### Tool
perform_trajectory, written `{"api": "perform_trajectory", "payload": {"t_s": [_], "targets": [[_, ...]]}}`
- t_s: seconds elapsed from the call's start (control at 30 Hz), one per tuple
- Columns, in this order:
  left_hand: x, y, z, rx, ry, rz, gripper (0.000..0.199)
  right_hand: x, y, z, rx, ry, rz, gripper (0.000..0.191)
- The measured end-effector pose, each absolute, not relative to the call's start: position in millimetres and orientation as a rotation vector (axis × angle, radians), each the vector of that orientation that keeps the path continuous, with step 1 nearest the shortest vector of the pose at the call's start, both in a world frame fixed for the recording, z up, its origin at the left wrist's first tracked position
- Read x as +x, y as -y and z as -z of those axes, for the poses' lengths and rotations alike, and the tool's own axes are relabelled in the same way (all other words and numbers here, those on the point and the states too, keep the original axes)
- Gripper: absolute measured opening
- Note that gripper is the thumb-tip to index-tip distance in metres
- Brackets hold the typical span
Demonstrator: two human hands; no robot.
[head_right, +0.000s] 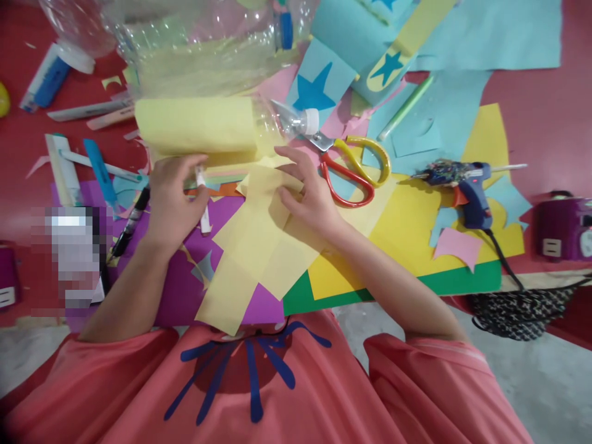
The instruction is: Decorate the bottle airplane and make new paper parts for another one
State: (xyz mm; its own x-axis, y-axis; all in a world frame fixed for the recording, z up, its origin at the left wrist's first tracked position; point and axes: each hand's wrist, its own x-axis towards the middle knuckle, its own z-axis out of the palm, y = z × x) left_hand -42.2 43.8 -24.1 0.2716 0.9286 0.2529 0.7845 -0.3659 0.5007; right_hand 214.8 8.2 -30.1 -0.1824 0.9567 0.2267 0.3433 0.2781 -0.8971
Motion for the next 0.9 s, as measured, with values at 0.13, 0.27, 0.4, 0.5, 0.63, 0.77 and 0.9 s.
{"api": "perform_trajectory", "payload": {"t_s": [0.13,0.27,0.4,0.5,0.63,0.77,0.9], "targets": [[-44,-41,16,2.290,-1.603,-0.801,0.031,214,-8,32,-1.234,1.645,-0.973,0.046],[-27,-23,4,2.373,-1.205,-0.705,0.034,211,-7,27,-1.227,1.603,-1.043,0.041],[-12,-10,4,2.315,-0.937,-0.652,0.034,207,-5,23,-1.208,1.570,-1.092,0.041],[-10,-9,8,2.263,-0.945,-0.695,0.031,205,-4,22,-1.221,1.571,-1.034,0.043],[-15,-16,10,2.170,-1.151,-0.685,0.031,206,-1,21,-1.184,1.632,-0.753,0.042],[-25,-27,15,2.122,-1.354,-0.805,0.030,207,3,18,-1.187,1.883,-0.516,0.041],[-33,-35,21,2.085,-1.437,-0.882,0.028,205,8,20,-1.162,2.212,-0.540,0.049]]}}
